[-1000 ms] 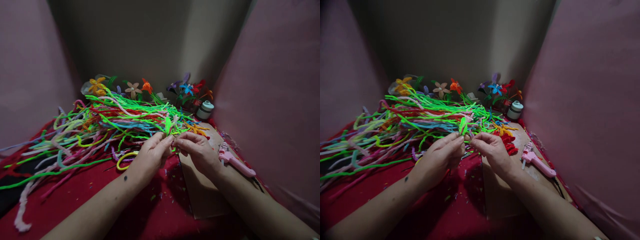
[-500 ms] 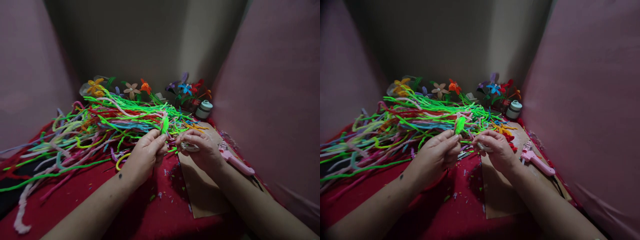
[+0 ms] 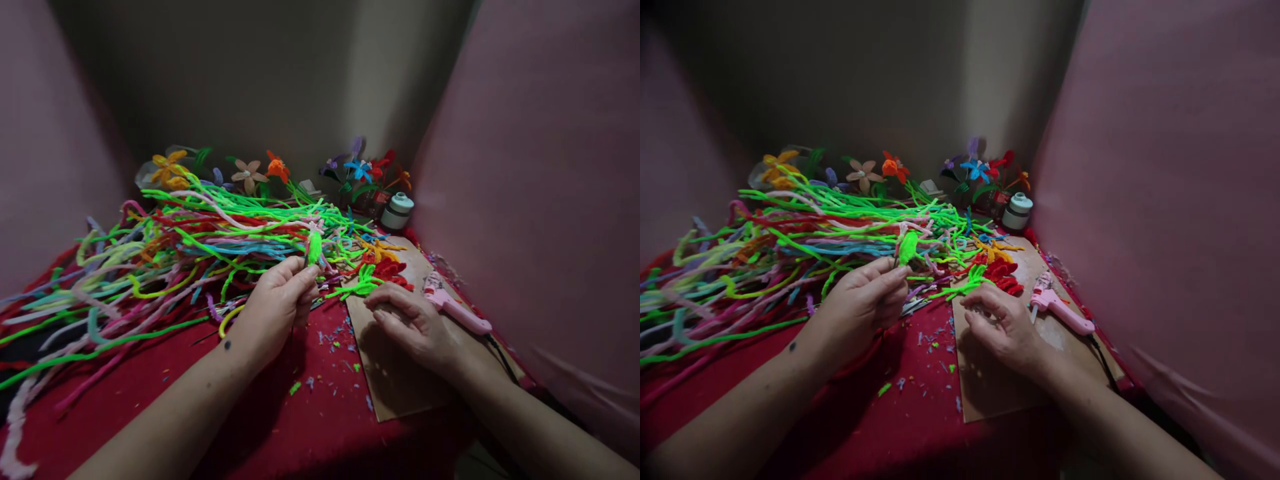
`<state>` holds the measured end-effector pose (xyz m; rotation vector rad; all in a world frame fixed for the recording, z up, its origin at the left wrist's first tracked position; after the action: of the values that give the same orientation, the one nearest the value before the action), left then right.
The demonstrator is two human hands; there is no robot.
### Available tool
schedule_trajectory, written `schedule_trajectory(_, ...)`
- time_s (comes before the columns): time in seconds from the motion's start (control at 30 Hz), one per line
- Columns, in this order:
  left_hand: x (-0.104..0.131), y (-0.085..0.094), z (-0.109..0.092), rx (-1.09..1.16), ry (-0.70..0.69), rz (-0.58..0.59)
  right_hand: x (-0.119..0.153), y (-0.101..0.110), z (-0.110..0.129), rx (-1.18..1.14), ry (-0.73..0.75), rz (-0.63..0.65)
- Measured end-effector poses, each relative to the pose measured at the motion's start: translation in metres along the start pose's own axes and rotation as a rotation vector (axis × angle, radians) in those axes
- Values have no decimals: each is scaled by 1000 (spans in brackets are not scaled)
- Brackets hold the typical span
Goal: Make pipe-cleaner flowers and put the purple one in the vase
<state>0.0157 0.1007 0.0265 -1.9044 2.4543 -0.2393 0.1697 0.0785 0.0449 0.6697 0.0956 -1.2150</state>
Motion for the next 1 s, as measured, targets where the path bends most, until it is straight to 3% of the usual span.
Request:
schedule_trajectory(0.13, -2, 1, 2, -15, 4, -6, 16, 2, 0, 124, 45, 13)
schedule_trajectory(0.3, -2, -2, 6, 4, 25, 13, 31, 3, -10, 43, 5, 26)
schedule_trajectory(0.4, 1, -12, 9, 9, 45, 93, 34, 4, -5, -130, 7, -5)
schedule_trajectory(0.57, 10, -36, 17, -93, 79, 244, 30, -4, -5, -688, -86, -110)
schedule_trajectory(0.77, 20, -60, -5, -356, -163, 304, 22, -22, -13, -1056, -221, -191)
schedule_trajectory(1.0, 27, -56, -16, -691, -445, 162, 21, -31, -18, -1005, -262, -197)
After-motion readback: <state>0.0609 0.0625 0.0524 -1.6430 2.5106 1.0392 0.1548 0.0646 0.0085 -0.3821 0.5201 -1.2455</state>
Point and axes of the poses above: each hand's wrist, its own x-axis away from the middle knuckle, its own y-axis out of the back of the hand, z = x × y, the point moved 10 cm from there along -x, towards the middle knuckle, and after that the axes turned 12 degrees about -x, right-handed, at the moved point
